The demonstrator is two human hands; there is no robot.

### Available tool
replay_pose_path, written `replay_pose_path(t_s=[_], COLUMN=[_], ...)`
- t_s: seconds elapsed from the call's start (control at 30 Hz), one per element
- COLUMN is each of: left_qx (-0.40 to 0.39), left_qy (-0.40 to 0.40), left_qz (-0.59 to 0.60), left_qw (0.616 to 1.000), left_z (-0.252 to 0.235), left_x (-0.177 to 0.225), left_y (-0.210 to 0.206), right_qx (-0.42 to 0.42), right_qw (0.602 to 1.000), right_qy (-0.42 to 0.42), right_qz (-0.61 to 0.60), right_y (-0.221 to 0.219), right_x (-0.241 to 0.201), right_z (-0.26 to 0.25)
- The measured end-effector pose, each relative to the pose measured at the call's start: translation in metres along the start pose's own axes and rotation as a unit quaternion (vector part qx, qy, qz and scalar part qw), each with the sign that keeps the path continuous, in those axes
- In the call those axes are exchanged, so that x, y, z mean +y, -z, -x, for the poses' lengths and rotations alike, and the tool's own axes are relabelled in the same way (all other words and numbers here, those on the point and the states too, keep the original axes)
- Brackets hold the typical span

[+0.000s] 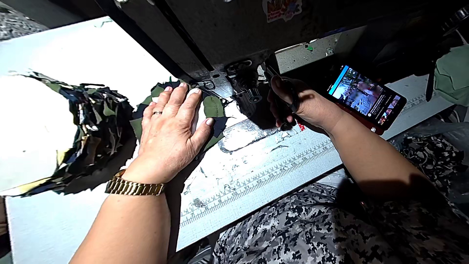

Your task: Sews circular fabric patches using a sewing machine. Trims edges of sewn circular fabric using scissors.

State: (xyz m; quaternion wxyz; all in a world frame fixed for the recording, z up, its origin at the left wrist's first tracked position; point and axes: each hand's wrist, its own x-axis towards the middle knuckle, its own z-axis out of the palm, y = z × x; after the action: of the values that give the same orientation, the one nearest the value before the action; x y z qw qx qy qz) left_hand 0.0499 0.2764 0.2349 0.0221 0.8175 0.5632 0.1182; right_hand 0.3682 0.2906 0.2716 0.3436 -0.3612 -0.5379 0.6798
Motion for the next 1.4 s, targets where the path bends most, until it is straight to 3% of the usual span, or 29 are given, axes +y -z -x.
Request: replay_pose_path(t_s=[1.17, 1.4], left_qx=[0.015, 0.004], left_qy=[0.001, 0.062], left_qz=[-0.013, -0.003], left_qw=[1.000, 0.998], left_z=[0.005, 0.007], left_x=[0.002, 0.019], left_y=[0.002, 0.006], right_qx=[-0.020, -0.014], right_qw=[0.999, 0.999], right_qy=[0.025, -0.029], right_qz=[0.020, 0.015], right_y=[0.003, 0.017], right_x=[0.005, 0.003], right_z=[-0.002, 0.034])
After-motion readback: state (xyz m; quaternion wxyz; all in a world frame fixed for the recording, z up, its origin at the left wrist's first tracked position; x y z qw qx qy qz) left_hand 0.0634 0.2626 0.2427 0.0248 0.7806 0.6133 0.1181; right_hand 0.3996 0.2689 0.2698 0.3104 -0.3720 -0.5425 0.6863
